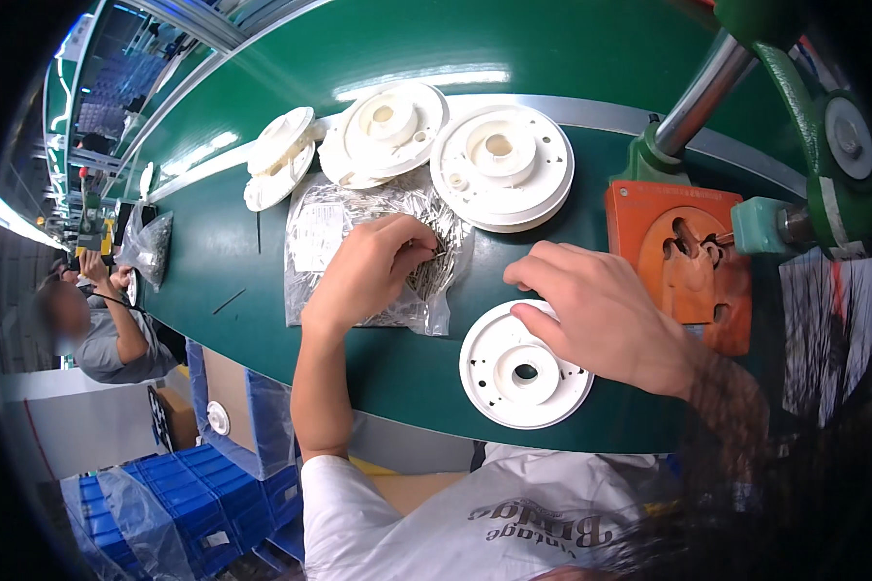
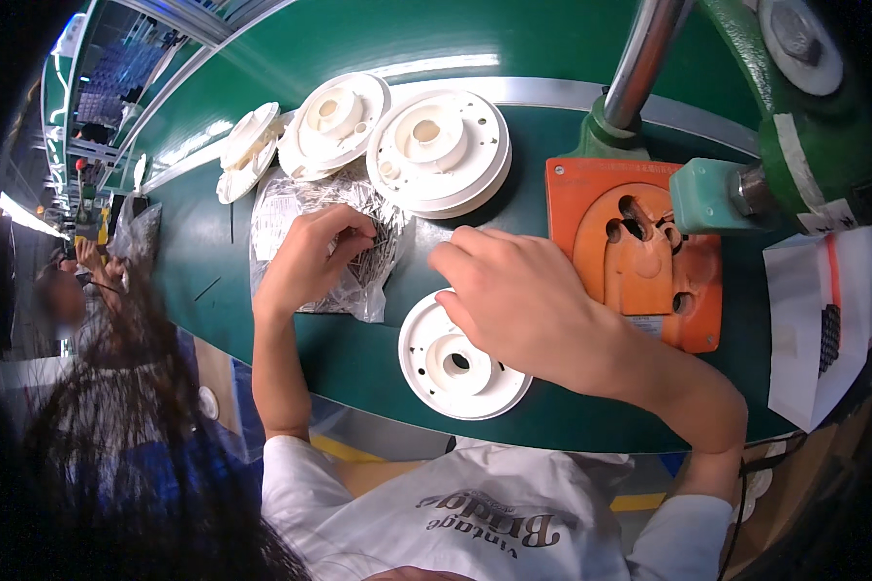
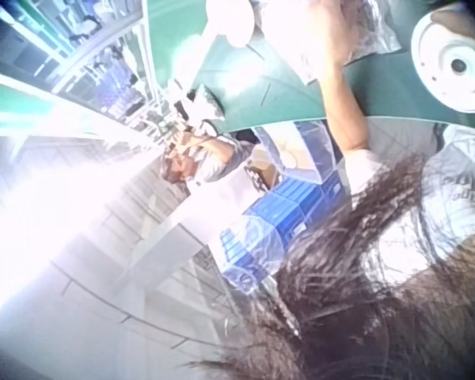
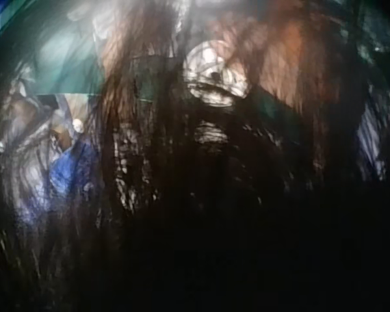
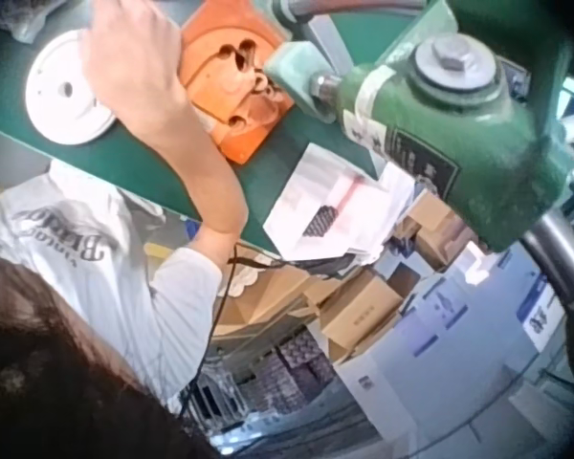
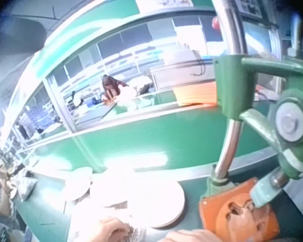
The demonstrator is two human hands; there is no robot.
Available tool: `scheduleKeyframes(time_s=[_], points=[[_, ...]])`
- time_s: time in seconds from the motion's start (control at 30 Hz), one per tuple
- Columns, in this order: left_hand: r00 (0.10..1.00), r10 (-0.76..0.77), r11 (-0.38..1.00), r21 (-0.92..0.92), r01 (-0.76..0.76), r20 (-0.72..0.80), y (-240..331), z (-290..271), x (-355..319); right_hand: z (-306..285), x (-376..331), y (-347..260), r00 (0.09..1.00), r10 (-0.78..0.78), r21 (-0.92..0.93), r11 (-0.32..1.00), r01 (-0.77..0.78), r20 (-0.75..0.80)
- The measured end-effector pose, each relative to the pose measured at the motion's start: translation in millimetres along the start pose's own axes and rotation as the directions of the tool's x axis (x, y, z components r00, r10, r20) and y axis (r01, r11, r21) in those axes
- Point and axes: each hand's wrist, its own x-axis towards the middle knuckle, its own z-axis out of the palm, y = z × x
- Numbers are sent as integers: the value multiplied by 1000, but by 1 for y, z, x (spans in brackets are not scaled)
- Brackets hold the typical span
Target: The recorder is assembling circular white plastic components by inserting small pins and using a manual press at a factory workbench.
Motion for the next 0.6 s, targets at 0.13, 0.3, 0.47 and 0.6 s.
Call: scheduleKeyframes(time_s=[0.13, 0.3, 0.47, 0.6], points=[[992, -117, 960, -262, 99, -54, 5, 6, -1, 8, 9, -4, 997, 66, 79, 995, -68, 34], [972, -153, 925, -373, 76, -180, 10, 13, -2, 16, 9, -1, 998, 67, 130, 989, -64, -22], [985, -110, 994, -26, 107, -137, 2, 10, 2, 15, 6, 0, 999, 48, 104, 994, -45, -21], [960, -204, 903, -416, 109, -192, 2, 12, -3, 11, 7, -1, 994, 106, 180, 978, -103, -7]])
